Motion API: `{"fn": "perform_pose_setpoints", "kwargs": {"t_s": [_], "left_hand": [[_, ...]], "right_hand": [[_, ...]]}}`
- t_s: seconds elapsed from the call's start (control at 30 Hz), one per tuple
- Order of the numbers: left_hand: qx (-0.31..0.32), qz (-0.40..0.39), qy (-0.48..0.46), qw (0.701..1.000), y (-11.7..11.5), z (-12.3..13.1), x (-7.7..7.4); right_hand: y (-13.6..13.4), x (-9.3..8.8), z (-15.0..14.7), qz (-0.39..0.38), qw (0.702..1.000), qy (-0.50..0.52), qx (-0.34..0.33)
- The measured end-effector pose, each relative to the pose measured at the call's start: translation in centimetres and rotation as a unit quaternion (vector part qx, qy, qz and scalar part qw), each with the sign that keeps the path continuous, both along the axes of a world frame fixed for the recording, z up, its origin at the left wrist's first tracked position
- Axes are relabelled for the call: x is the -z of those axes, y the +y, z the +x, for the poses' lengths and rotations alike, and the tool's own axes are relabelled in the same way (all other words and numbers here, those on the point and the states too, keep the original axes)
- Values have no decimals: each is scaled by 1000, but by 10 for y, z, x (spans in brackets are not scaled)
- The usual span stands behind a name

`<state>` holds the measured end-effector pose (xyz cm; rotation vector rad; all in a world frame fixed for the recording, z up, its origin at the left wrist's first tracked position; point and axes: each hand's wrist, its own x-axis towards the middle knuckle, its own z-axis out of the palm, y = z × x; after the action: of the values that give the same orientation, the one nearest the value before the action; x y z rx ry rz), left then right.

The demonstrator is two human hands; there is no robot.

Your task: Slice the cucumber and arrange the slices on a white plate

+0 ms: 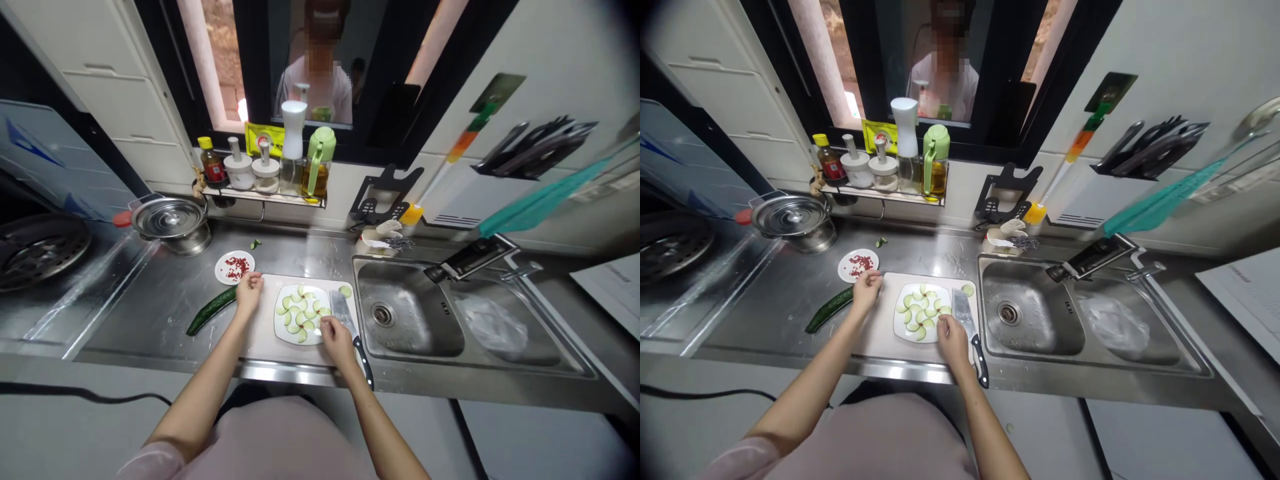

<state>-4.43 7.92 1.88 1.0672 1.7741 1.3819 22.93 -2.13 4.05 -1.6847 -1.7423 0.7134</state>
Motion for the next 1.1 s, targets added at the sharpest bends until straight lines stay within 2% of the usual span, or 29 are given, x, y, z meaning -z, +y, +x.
{"fn": "perform_pose_setpoints", "kwargs": {"t_s": [0.1,0.23,0.4,0.57,0.83,1.1], "left_hand": [[121,-39,62,990,-38,24,5],[174,-103,146,968,-65,31,7],[187,-114,168,961,-64,35,1],[205,-91,155,962,-62,42,-8],[216,-88,167,958,-66,44,-18],[224,-100,209,947,-66,44,-23]], "right_hand": [[7,-5,-2,-5,1000,-2,-26],[16,-10,-20,-37,997,-29,-69],[31,-15,-54,-81,988,-72,-106],[44,-17,-75,-87,981,-116,-127],[50,-17,-74,-61,975,-125,-172],[53,-19,-74,-57,968,-139,-202]]}}
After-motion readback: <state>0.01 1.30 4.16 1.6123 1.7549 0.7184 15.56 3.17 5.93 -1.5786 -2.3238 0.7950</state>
